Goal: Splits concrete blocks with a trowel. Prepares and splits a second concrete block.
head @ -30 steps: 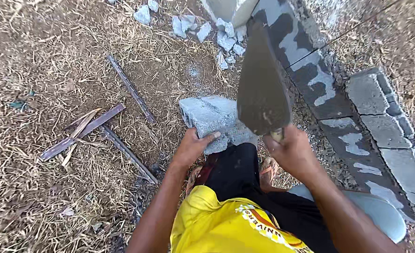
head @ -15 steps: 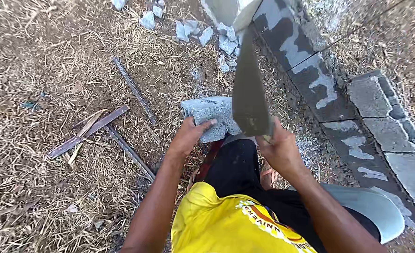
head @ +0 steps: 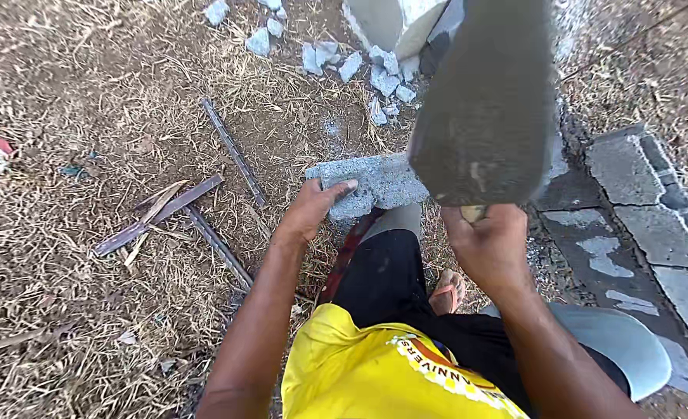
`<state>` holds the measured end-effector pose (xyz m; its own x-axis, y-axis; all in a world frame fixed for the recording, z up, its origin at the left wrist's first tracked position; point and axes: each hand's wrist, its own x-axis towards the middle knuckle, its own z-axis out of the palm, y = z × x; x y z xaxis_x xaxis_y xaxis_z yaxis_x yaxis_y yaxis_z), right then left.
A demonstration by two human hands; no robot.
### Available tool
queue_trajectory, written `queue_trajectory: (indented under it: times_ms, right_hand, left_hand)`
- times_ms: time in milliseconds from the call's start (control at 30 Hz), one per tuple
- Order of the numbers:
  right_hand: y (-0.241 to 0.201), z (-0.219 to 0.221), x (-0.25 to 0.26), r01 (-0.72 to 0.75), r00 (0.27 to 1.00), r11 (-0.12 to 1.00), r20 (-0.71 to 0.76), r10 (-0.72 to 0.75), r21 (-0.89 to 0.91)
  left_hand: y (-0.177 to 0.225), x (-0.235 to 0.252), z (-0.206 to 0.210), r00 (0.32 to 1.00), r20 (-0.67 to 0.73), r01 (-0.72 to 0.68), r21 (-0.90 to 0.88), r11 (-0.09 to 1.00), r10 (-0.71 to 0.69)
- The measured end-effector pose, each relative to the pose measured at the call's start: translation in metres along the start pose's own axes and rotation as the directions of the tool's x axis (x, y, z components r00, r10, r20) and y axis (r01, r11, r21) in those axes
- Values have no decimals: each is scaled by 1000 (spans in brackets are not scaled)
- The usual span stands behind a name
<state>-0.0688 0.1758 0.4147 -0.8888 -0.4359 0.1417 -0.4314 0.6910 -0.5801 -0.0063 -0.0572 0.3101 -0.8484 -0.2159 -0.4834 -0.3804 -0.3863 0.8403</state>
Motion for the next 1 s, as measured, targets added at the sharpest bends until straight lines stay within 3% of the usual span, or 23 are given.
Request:
queue_trajectory:
  times_ms: [67,167,233,500,667,767,900,1000]
  right_hand:
    - [8,11,-5,47,999,997,-17,-46,55]
    - [25,36,-7,-88,938,979,315,144,-184]
    - [24,34,2,-109,894,956,393,214,-274]
    - [27,22,0,-65,978,989,186,89,-132]
    - [46,40,-12,-65,927,978,351,133,-199]
    - [46,39,-19,-37,941,980,324,99,-195]
    - [37,31,-19,49,988,984,156,-23,-169]
    - [40,35,-13,23,964,971,263,42,-238]
  left_hand:
    - [0,1,0,1000,-10,-2,13,1000,2]
    - [-1,-2,0,1000,-2,0,18,1000,0]
    - [2,0,1,1000,0,-13,14,1000,13]
    - [-1,-1,1,1000,3,-15,-23,1000,15]
    - [-15,-7,-3,999,43,-28,16,999,27]
    - [-18,-10,-3,998,47,-41,23,999,40]
    - [-8,-4,2,999,16,-27,-26,999,28]
    - [-10,-6,-1,999,30,-29,-10,1000,29]
